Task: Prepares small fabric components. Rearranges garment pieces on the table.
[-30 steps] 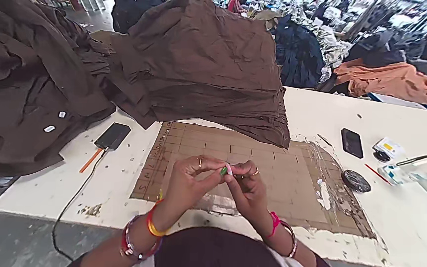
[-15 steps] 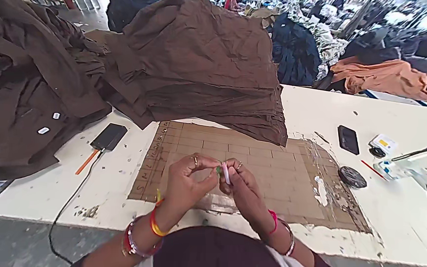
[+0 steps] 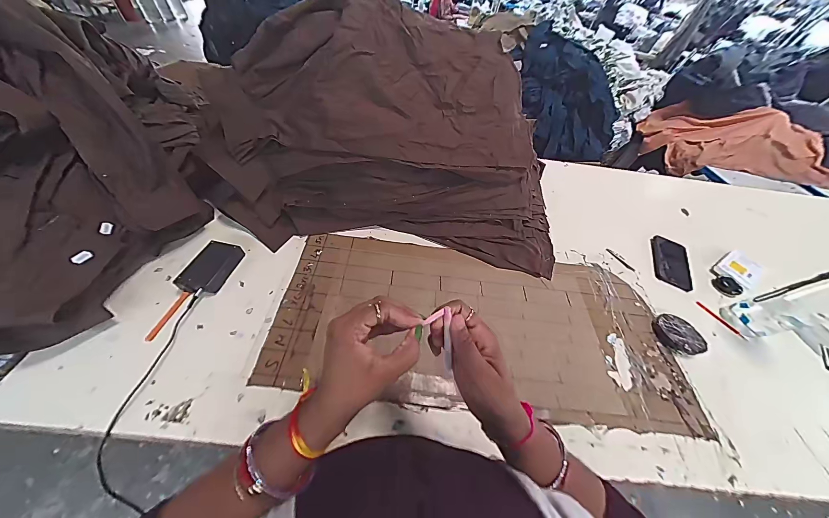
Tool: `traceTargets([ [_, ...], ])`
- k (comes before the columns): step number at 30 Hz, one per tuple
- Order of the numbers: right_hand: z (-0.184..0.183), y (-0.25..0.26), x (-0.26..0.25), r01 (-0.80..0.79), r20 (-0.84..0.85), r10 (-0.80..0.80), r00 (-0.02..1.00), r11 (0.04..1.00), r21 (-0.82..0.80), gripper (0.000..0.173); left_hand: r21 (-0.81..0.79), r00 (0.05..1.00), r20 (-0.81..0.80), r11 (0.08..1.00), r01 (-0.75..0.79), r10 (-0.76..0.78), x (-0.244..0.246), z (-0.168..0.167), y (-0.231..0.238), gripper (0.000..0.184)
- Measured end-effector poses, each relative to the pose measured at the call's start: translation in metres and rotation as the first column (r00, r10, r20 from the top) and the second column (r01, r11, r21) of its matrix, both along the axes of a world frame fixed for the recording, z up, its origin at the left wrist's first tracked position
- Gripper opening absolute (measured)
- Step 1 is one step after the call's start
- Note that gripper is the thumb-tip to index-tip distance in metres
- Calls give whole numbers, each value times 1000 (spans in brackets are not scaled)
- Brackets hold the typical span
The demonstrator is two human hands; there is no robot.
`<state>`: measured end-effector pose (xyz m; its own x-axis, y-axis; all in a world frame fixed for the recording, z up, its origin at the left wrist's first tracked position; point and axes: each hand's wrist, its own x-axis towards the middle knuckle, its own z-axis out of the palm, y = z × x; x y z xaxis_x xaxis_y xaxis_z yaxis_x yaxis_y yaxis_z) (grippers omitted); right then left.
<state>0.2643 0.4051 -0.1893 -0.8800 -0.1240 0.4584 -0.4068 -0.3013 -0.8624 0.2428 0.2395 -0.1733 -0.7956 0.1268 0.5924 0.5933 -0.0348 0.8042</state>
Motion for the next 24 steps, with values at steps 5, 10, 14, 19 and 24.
traceTargets([
  [5,7,2,4,-70,103,84,991,988,-136,43,-24,1000,10,1000,-15,15,1,1,-1,7],
  [10,8,4,7,-127,121,153,981,972,-199,22,-31,1000,-2,999,-15,15,0,1,0,7],
  [14,8,2,5,-149,105,179,978,958,-246,7,-45,999,-14,999,-31,30,-1,0,-1,6],
  [19,4,8,-1,14,21,-14,1000,1000,-8,27,-43,998,-12,997,-69,69,-3,-3,-5,7],
  [24,8,10,2,-88,141,109,984,986,-145,38,-60,994,-16,993,-106,105,-4,-2,-9,7],
])
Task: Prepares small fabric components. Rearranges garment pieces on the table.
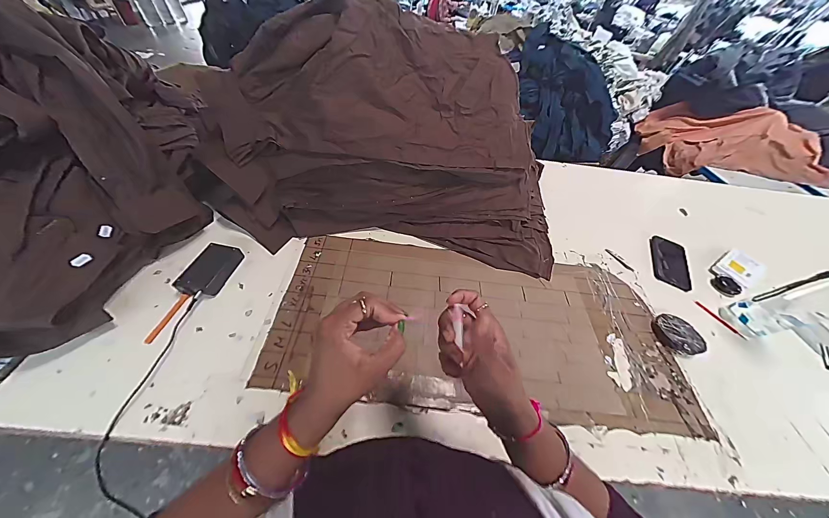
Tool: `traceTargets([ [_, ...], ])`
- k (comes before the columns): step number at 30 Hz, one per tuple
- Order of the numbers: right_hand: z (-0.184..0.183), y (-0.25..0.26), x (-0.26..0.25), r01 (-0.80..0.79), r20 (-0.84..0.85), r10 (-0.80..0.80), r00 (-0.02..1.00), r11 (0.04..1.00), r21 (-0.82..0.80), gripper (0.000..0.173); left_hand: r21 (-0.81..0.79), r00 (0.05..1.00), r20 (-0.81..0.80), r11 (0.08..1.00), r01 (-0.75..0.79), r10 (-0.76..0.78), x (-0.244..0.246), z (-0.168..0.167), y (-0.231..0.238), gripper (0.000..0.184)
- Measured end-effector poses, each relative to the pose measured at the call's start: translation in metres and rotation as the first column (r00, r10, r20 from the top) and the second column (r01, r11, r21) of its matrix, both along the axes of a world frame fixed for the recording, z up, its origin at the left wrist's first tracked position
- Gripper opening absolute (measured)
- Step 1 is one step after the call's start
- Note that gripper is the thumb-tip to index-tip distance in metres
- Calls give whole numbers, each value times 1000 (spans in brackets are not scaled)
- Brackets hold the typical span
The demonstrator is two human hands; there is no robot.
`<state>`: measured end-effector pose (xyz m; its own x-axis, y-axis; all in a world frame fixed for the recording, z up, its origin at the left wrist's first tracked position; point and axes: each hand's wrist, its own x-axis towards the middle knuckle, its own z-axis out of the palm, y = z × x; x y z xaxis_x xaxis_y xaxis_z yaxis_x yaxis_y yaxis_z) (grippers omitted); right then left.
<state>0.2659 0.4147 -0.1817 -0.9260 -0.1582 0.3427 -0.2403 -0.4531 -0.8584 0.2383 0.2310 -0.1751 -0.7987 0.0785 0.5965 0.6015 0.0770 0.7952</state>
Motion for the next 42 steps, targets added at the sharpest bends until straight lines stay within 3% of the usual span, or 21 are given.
traceTargets([
  [2,2,2,1,27,5,-27,1000,999,-38,47,-2,1000,-1,1000,-5,5,-1,0,-2,5],
  [5,7,3,1,120,-12,-122,992,986,-115,31,7,1000,-5,1000,-12,12,-3,-2,-3,5],
  [8,7,8,-2,60,-31,-68,997,976,-212,37,13,999,-34,999,-41,41,-10,-3,-21,7],
  [11,2,17,-5,-79,-7,83,997,927,-368,44,117,986,-44,981,-157,163,-23,5,-75,8],
  [13,-2,21,-6,-74,13,83,996,934,-348,41,281,969,41,928,-243,242,-27,10,-127,30],
  [15,-5,23,-6,-47,41,64,997,940,-337,33,485,944,149,810,-329,294,-27,5,-185,44],
  [17,-7,23,-5,-3,68,25,997,952,-305,24,593,888,251,664,-455,384,-18,4,-227,36],
  [20,-10,21,-6,154,61,-148,987,982,-110,15,708,803,274,454,-541,529,8,10,-269,31],
  [24,-19,24,-13,319,29,-322,946,945,69,14,791,634,351,144,-595,689,34,34,-295,32],
  [28,-26,31,-15,361,32,-369,929,922,142,22,726,477,403,45,-686,781,49,37,-316,20],
  [29,-27,32,-15,367,34,-378,925,915,166,23,694,439,412,37,-719,799,50,38,-321,10],
  [32,-31,29,-16,387,4,-399,917,892,235,24,566,403,388,131,-814,829,55,33,-334,57],
  [35,-38,21,-20,408,-13,-423,906,866,290,22,494,396,324,204,-845,859,55,15,-356,38],
  [38,-48,10,-26,417,-34,-434,900,839,349,18,389,386,356,240,-889,851,46,8,-368,55],
  [40,-59,2,-33,416,-85,-417,905,826,381,16,196,374,306,326,-925,876,33,-2,-379,62],
  [42,-73,-7,-42,417,-168,-383,909,806,421,13,-135,330,84,339,-931,940,12,-31,-402,85],
])
